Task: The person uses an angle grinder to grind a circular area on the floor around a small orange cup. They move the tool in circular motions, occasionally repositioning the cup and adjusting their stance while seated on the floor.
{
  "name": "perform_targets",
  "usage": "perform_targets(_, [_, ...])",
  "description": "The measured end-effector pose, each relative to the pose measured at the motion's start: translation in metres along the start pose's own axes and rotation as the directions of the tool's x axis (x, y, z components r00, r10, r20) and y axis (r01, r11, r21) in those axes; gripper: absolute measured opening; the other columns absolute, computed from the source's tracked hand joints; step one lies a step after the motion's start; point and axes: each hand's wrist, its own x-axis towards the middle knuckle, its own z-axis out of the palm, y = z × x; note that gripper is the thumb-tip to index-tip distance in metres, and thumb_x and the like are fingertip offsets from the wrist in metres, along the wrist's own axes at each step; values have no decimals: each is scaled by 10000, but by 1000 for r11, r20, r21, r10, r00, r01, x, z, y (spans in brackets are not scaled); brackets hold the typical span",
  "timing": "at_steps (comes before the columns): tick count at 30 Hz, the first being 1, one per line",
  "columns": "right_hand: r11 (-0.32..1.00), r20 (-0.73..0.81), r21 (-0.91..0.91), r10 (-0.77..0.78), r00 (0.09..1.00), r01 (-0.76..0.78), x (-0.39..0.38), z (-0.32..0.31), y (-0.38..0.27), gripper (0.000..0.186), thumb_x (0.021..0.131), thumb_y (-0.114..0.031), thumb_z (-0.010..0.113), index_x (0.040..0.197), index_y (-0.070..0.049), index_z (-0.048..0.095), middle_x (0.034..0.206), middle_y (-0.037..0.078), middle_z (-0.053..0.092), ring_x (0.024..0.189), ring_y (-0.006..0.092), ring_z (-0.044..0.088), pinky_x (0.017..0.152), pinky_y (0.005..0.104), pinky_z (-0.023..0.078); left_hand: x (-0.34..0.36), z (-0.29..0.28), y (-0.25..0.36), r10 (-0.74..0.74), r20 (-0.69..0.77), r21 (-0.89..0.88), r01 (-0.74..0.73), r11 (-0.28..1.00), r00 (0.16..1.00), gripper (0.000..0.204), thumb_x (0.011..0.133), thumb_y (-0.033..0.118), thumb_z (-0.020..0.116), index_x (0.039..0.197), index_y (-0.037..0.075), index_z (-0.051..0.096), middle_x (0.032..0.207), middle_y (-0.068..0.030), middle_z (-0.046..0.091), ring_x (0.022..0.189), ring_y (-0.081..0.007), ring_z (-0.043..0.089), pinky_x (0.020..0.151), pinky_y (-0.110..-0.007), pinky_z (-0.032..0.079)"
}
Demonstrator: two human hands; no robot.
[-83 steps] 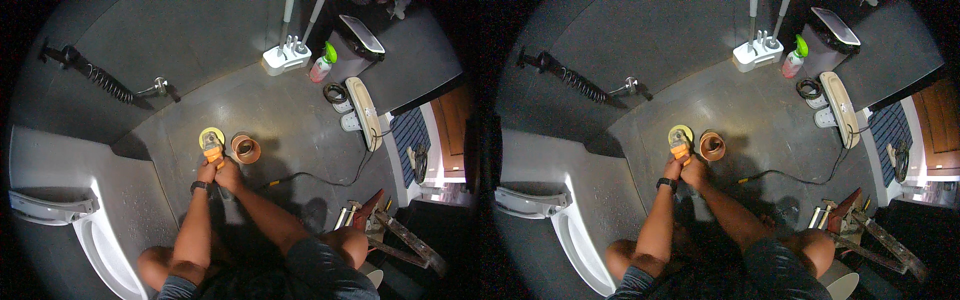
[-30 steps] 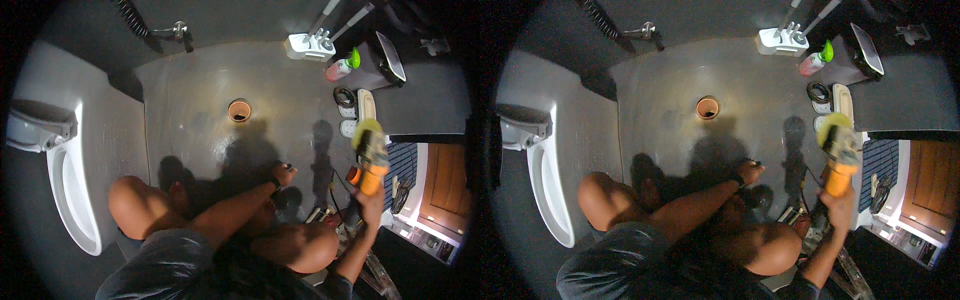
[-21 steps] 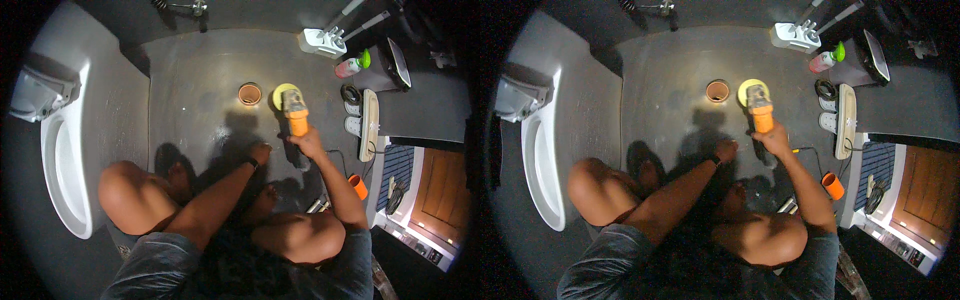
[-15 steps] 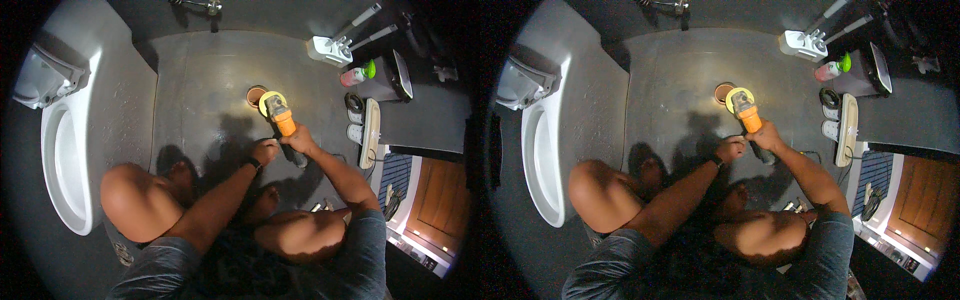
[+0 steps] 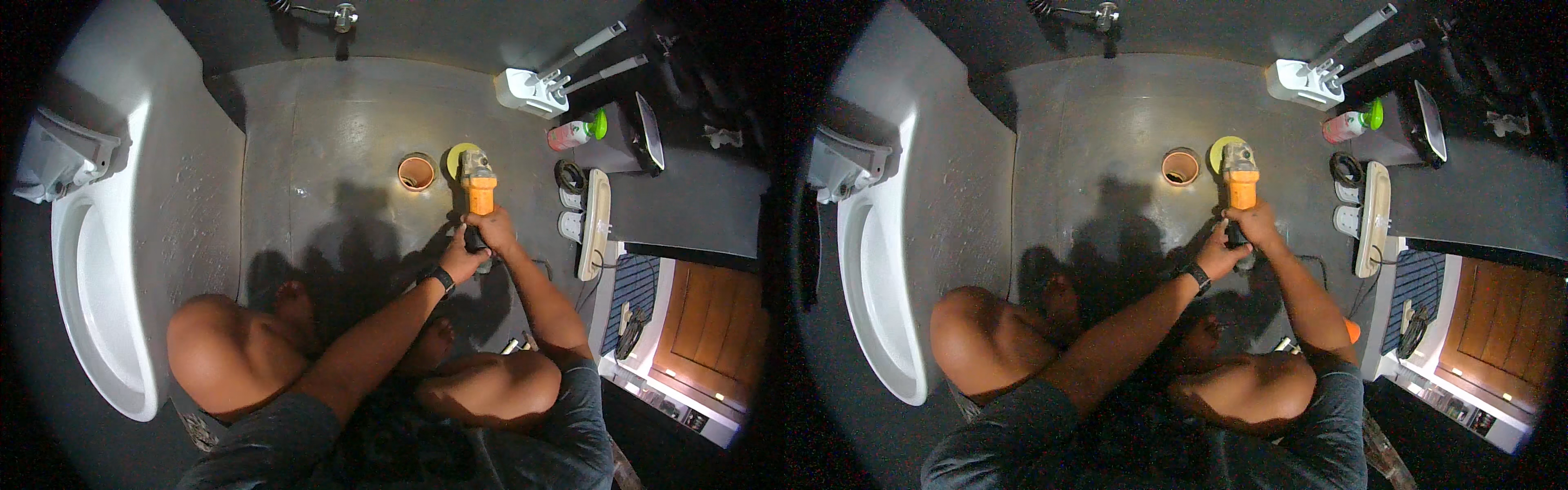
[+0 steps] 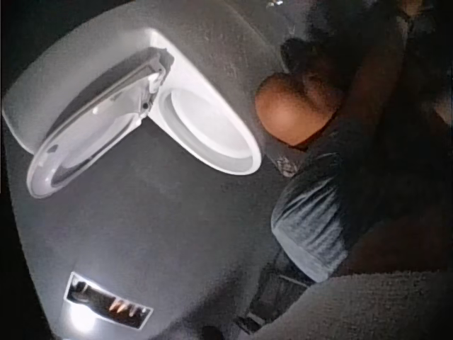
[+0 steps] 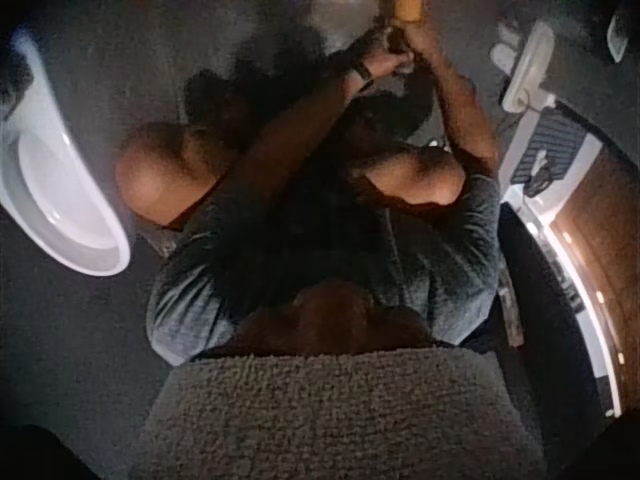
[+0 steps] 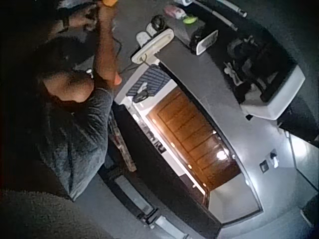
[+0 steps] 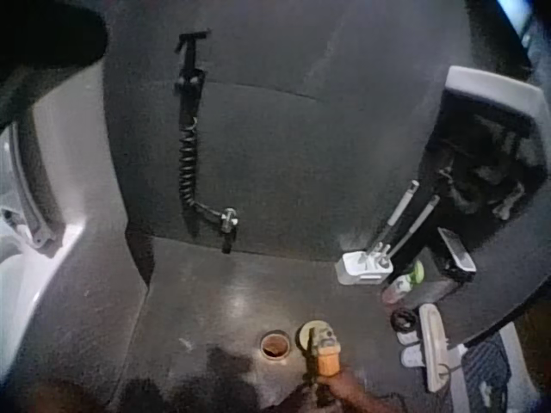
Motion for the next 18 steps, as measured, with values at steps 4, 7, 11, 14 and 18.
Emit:
perform_targets(4, [996,44,7,-94,995,93,8,17,17,438,714,-238,798,1035,17,643,907,111,706,815,197,654,746,360,522,5,-6,-13,50,-43,21,-49,999,998,881,810,187,800,1465,-42,257,1302,-184,581,1215,-272,569,1037,-372,453])
perform_targets(7, [992,68,-2,-124,990,125,18,38,24,468,681,-266,824,1016,13,653,910,146,717,825,248,683,754,376,537,8,-24,-29,0,-39,-15,-1,1000,999,1009,786,262,824,1519,-25,193,1350,-206,548,1243,-310,551,1039,-386,447])
perform_targets(11, [993,145,-19,-110,983,114,24,47,21,509,660,-257,837,1049,11,650,955,153,723,856,256,693,779,374,541,-3,-33,-16,-80,-88,-14,80,997,993,962,780,228,836,1501,1,243,1309,-163,570,1150,-273,592,981,-373,483])
perform_targets(14, [992,198,75,-117,973,104,21,53,5,505,663,-232,831,1064,13,644,956,141,721,865,242,691,783,361,539,-8,-40,-7,-77,-162,-28,74,997,984,831,786,180,835,1441,32,346,1220,-111,614,1072,-237,617,937,-357,508])
perform_targets(18, [993,218,51,-112,969,103,25,57,6,477,673,-192,816,1066,14,643,956,121,717,869,223,687,788,344,539,-15,-43,6,-114,-194,-5,115,993,974,847,777,225,847,1446,46,361,1247,-101,602,1087,-245,604,951,-362,493])
